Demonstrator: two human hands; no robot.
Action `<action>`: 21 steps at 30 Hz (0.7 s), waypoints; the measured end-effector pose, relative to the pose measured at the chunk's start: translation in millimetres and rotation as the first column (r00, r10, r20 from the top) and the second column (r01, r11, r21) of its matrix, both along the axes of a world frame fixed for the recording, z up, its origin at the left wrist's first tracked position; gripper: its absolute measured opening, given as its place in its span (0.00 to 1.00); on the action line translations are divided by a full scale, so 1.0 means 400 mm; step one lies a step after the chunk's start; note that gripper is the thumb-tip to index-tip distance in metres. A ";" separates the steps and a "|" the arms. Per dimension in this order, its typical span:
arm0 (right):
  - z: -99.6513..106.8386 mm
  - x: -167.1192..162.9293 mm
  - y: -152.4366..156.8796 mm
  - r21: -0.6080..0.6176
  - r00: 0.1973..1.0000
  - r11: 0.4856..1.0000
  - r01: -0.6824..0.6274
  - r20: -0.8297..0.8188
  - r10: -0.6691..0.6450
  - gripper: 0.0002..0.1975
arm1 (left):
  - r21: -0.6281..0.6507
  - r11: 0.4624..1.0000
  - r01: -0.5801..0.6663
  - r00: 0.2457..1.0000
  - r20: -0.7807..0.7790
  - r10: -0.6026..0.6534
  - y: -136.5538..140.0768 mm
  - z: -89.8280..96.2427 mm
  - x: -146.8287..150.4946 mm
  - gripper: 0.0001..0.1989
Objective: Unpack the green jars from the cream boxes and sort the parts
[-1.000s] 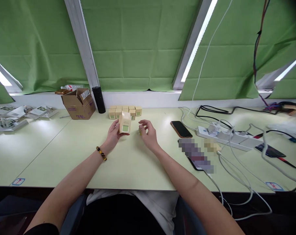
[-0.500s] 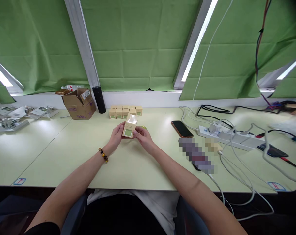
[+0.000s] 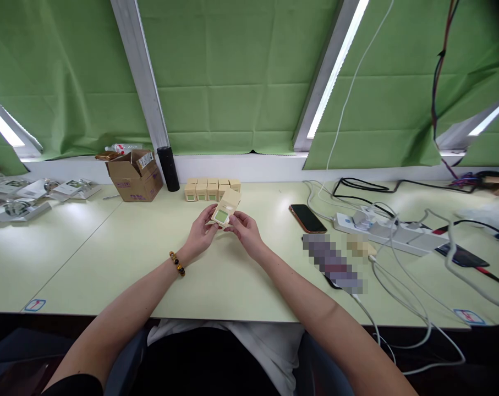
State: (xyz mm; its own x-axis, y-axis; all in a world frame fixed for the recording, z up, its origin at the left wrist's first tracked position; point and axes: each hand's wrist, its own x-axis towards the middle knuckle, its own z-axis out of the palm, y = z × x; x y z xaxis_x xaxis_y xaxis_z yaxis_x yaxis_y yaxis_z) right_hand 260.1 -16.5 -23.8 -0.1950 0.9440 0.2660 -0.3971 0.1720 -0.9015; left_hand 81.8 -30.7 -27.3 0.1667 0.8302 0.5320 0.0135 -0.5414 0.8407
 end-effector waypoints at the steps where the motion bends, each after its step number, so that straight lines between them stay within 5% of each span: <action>1: -0.002 -0.001 0.001 0.000 1.000 1.000 0.001 0.004 -0.001 0.25 | 0.001 1.000 -0.009 1.000 -0.004 0.009 0.000 0.000 0.000 0.29; 21: 0.005 -0.003 -0.006 0.016 0.997 1.000 0.014 0.071 -0.016 0.26 | -0.043 0.998 0.054 0.997 0.055 -0.052 -0.002 0.011 0.001 0.25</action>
State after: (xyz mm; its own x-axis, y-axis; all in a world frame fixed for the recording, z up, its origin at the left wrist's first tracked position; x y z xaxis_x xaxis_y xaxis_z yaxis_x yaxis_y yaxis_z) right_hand 258.9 -18.8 -22.0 -0.1998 0.9429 0.2665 -0.3294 0.1915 -0.9246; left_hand 82.1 -31.5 -22.7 0.1829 0.8439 0.5044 -0.0601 -0.5025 0.8625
